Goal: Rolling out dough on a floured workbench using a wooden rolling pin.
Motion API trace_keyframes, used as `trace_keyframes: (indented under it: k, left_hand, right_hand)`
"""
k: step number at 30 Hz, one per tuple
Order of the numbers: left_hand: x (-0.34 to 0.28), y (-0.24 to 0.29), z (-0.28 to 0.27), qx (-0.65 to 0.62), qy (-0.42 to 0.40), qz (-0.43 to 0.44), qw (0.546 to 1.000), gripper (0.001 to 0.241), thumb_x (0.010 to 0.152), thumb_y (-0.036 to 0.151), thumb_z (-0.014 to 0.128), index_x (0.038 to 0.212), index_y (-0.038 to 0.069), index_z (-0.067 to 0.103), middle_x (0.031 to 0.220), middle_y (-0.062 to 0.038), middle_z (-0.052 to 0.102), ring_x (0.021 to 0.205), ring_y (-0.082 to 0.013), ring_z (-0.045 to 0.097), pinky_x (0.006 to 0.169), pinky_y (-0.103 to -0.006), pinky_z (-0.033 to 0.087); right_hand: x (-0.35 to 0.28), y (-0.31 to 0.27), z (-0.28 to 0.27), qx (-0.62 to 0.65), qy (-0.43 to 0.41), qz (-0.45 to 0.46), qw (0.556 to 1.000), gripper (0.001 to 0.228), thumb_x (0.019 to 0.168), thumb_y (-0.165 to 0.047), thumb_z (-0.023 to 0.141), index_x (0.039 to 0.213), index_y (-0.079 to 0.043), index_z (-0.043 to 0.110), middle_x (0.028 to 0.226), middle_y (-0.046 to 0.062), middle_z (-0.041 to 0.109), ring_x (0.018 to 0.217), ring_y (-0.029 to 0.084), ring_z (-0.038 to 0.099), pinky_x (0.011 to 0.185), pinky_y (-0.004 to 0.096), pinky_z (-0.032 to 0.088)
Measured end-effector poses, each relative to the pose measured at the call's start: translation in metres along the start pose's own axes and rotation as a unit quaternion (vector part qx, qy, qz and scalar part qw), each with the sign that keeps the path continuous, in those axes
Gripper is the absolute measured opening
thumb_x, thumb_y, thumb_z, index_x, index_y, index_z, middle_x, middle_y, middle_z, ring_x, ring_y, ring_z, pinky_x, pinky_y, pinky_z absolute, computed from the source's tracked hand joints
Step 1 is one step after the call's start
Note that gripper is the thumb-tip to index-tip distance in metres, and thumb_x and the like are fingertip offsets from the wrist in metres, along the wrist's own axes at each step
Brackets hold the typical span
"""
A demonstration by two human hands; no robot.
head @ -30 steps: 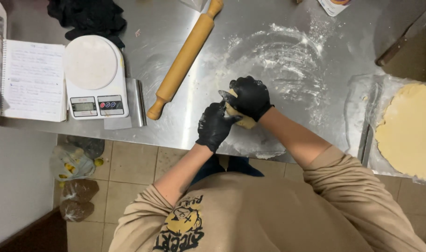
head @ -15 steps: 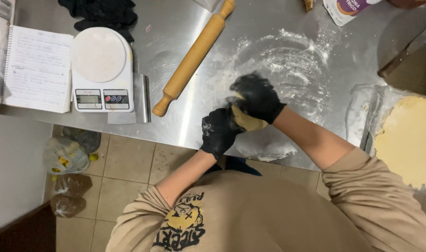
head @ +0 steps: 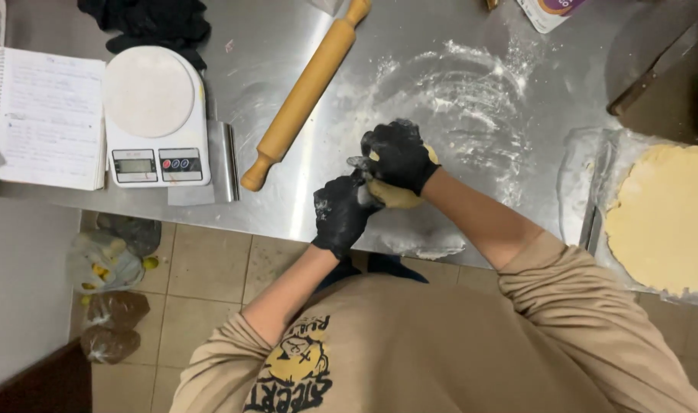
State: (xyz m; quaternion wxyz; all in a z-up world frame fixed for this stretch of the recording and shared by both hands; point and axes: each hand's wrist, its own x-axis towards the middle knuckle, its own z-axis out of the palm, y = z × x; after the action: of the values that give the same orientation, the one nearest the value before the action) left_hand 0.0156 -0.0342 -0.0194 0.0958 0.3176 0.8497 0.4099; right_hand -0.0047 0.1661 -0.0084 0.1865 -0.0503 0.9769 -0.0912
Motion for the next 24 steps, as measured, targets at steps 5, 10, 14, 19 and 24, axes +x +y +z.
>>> trace_keyframes:
  k: [5, 10, 14, 19, 24]
  left_hand:
    - [0.007, 0.017, -0.032, -0.086, -0.019, -0.06, 0.994, 0.104, 0.068, 0.032, 0.096, 0.155, 0.011, 0.044, 0.121, -0.016, 0.073, 0.104, -0.0332, 0.072, 0.087, -0.041, 0.057]
    - [0.046, 0.011, -0.026, 0.018, -0.06, 0.098, 0.993, 0.126, 0.052, 0.051, 0.094, 0.154, 0.007, 0.037, 0.15, -0.02, 0.05, 0.134, -0.04, 0.05, 0.109, -0.0498, 0.041]
    - [0.065, -0.005, 0.026, 0.067, -0.143, 0.208, 0.965, 0.137, 0.052, 0.065, 0.09, 0.155, 0.0, 0.027, 0.158, -0.027, 0.032, 0.147, -0.045, 0.028, 0.12, -0.0529, 0.022]
    - [0.064, -0.008, 0.034, -0.001, -0.162, 0.208, 0.965, 0.131, 0.061, 0.06, 0.093, 0.158, 0.0, 0.028, 0.161, -0.027, 0.035, 0.15, -0.0406, 0.032, 0.125, -0.0486, 0.026]
    - [0.082, -0.006, 0.024, -0.033, -0.179, 0.21, 0.961, 0.136, 0.053, 0.06, 0.094, 0.154, -0.003, 0.028, 0.158, -0.027, 0.035, 0.147, -0.0428, 0.034, 0.122, -0.049, 0.029]
  right_hand:
    - [-0.024, 0.088, 0.008, 0.111, 0.265, -0.171, 0.943, 0.02, 0.107, -0.027, 0.058, 0.115, -0.014, 0.071, 0.141, 0.009, 0.068, 0.139, 0.033, 0.059, 0.121, 0.047, 0.043]
    - [-0.085, 0.072, 0.023, 0.137, 0.151, -0.058, 0.977, 0.061, 0.094, -0.043, 0.068, 0.141, -0.006, 0.058, 0.147, 0.018, 0.057, 0.137, 0.038, 0.052, 0.117, 0.048, 0.039]
    - [-0.099, 0.051, 0.077, 0.152, 0.198, -0.044, 0.967, 0.109, 0.084, -0.047, 0.08, 0.159, 0.007, 0.022, 0.163, 0.033, 0.026, 0.151, 0.045, 0.026, 0.122, 0.052, 0.023]
    - [-0.103, 0.041, 0.082, 0.291, 0.18, 0.038, 0.939, 0.106, 0.091, -0.042, 0.079, 0.164, 0.001, 0.015, 0.17, 0.026, 0.02, 0.158, 0.037, 0.021, 0.128, 0.047, 0.021]
    - [-0.093, 0.077, 0.085, 0.288, 0.137, -0.002, 0.948, 0.098, 0.093, -0.038, 0.076, 0.163, 0.0, 0.02, 0.168, 0.025, 0.026, 0.155, 0.038, 0.029, 0.124, 0.046, 0.026]
